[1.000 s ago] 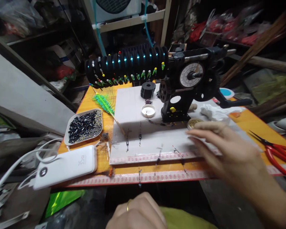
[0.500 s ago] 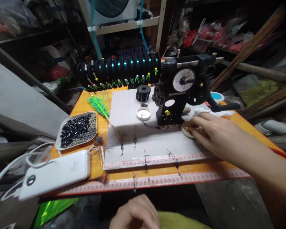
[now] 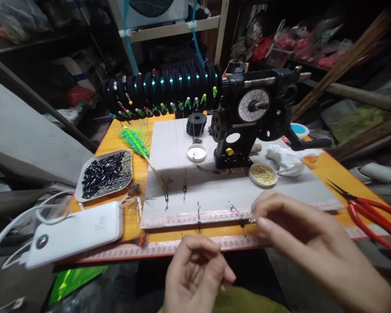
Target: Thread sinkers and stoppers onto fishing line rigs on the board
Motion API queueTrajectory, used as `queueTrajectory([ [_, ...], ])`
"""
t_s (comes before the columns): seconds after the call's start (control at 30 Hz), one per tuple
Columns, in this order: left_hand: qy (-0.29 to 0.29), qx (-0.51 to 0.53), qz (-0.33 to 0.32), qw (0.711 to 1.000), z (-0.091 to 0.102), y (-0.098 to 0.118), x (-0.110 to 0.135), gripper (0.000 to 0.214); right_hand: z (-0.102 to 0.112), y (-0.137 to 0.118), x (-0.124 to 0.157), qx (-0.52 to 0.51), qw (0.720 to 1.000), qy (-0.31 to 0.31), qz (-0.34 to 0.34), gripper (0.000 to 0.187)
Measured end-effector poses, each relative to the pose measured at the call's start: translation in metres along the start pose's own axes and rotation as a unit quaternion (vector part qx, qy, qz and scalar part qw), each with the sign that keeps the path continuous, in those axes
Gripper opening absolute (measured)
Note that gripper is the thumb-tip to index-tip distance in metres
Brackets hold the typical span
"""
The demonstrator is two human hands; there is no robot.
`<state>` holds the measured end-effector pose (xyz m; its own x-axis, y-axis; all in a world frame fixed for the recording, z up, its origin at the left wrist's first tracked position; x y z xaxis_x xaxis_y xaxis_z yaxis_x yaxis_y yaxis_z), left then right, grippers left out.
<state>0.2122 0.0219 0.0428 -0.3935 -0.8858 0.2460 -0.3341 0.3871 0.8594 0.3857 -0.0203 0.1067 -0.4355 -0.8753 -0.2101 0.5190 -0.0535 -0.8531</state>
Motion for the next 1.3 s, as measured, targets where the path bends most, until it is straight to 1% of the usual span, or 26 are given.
queueTrajectory([
  [0.07, 0.004, 0.012, 0.007, 1.000, -0.005, -0.002, -0.001, 0.025, -0.018, 0.002, 0.015, -0.045, 0.998, -0.035, -0.030, 0.020],
  [0.13, 0.001, 0.025, 0.011, 1.000, -0.008, -0.003, 0.000, 0.032, -0.032, 0.002, 0.026, -0.066, 0.995, -0.066, -0.029, 0.018],
  [0.2, -0.003, 0.032, 0.014, 0.999, -0.010, -0.004, 0.002, 0.034, -0.040, 0.001, 0.032, -0.077, 0.994, -0.075, -0.015, 0.014],
  [0.27, -0.006, 0.034, 0.013, 0.999, -0.010, -0.004, 0.004, 0.035, -0.040, -0.003, 0.033, -0.076, 0.996, -0.052, 0.011, 0.010],
  [0.33, -0.007, 0.036, 0.013, 0.999, -0.008, -0.005, 0.006, 0.034, -0.038, -0.009, 0.034, -0.072, 0.996, -0.027, 0.041, 0.013],
  [0.4, -0.007, 0.037, 0.015, 0.999, -0.006, -0.006, 0.008, 0.034, -0.038, -0.013, 0.034, -0.073, 0.996, -0.019, 0.055, 0.015],
  [0.5, -0.008, 0.039, 0.025, 0.999, -0.006, -0.008, 0.009, 0.036, -0.041, -0.017, 0.035, -0.085, 0.995, -0.027, 0.053, 0.015],
  [0.6, -0.006, 0.042, 0.036, 0.998, -0.006, -0.008, 0.010, 0.036, -0.046, -0.020, 0.036, -0.090, 0.993, -0.056, 0.055, 0.014],
  [0.67, -0.003, 0.044, 0.039, 0.998, -0.006, -0.007, 0.010, 0.035, -0.047, -0.020, 0.036, -0.073, 0.993, -0.069, 0.058, 0.013],
  [0.8, 0.004, 0.044, 0.033, 0.998, -0.005, -0.005, 0.010, 0.035, -0.046, -0.020, 0.036, -0.032, 0.995, -0.070, 0.067, 0.013],
  [0.87, 0.009, 0.043, 0.024, 0.999, -0.004, -0.005, 0.010, 0.035, -0.045, -0.022, 0.037, -0.021, 0.994, -0.068, 0.084, 0.012],
  [0.93, 0.014, 0.043, 0.015, 0.999, -0.003, -0.005, 0.009, 0.035, -0.043, -0.024, 0.039, -0.017, 0.994, -0.049, 0.092, 0.012],
  [0.97, 0.016, 0.044, 0.011, 0.999, -0.003, -0.005, 0.009, 0.035, -0.041, -0.023, 0.039, -0.020, 0.996, -0.031, 0.084, 0.009],
  [1.03, 0.020, 0.047, 0.003, 0.999, -0.002, -0.004, 0.010, 0.034, -0.035, -0.020, 0.038, -0.039, 0.998, 0.014, 0.047, 0.003],
  [1.1, 0.021, 0.046, -0.006, 0.999, -0.002, -0.003, 0.010, 0.034, -0.032, -0.014, 0.036, -0.068, 0.997, 0.047, 0.001, 0.016],
  [1.17, 0.023, 0.043, -0.013, 0.999, -0.002, -0.002, 0.010, 0.033, -0.033, -0.011, 0.035, -0.101, 0.993, 0.051, -0.035, 0.026],
  [1.3, 0.023, 0.032, -0.011, 0.999, 0.000, -0.003, 0.009, 0.033, -0.037, -0.005, 0.035, -0.174, 0.978, 0.043, -0.106, 0.037],
])
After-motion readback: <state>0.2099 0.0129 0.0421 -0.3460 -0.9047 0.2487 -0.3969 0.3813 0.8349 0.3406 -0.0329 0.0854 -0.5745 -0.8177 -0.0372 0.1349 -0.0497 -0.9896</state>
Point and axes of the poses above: each hand's wrist, its own x-axis away from the middle knuckle, its own z-axis out of the back of the hand, y = z × x, the point moved 8 cm from there along -x, towards the middle knuckle, and after that the axes turned 10 degrees about y, right-handed, at the moved point
